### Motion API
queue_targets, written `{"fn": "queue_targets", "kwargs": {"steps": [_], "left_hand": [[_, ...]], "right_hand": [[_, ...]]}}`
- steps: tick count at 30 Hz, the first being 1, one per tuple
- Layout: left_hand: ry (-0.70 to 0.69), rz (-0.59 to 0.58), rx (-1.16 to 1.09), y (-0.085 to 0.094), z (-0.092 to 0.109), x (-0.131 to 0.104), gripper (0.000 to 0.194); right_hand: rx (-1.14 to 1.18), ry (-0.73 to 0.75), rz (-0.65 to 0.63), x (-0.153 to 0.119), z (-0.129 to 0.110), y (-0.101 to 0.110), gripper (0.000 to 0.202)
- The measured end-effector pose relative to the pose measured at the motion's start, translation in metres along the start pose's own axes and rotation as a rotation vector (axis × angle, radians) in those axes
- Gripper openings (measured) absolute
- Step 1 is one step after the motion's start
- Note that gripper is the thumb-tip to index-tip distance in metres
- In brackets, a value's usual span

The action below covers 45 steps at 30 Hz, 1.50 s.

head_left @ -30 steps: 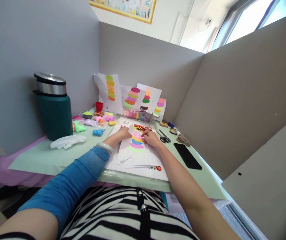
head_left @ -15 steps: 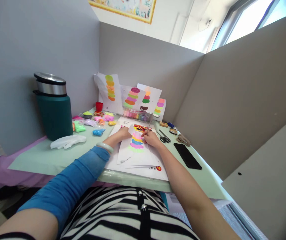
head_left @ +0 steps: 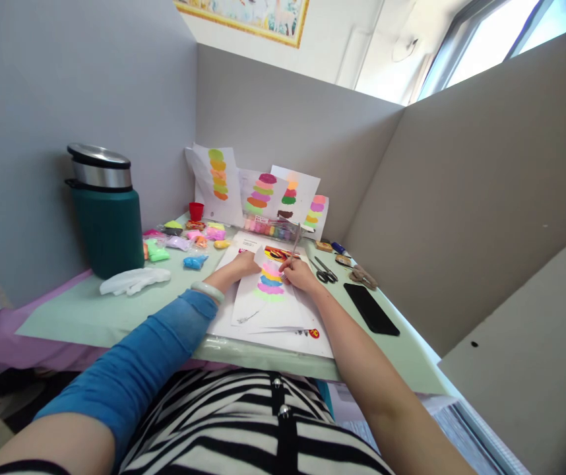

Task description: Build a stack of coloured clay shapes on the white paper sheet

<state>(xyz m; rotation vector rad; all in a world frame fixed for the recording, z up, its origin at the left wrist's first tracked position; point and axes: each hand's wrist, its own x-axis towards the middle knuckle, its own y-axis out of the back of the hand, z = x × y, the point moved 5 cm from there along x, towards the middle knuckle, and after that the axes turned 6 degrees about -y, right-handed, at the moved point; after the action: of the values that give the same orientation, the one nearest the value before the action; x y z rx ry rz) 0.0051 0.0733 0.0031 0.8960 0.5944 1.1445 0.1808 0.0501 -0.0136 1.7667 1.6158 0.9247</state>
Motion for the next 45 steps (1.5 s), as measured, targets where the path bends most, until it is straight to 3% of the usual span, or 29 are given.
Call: {"fn": "queue_targets", "kwargs": {"steps": [45], "left_hand": [[-0.028, 0.005, -0.039, 0.0001, 0.0021, -0.0028, 0.038]], "right_hand": [[-0.065, -0.002, 0.013, -0.0006, -0.0019, 0.0010, 0.027]]}}
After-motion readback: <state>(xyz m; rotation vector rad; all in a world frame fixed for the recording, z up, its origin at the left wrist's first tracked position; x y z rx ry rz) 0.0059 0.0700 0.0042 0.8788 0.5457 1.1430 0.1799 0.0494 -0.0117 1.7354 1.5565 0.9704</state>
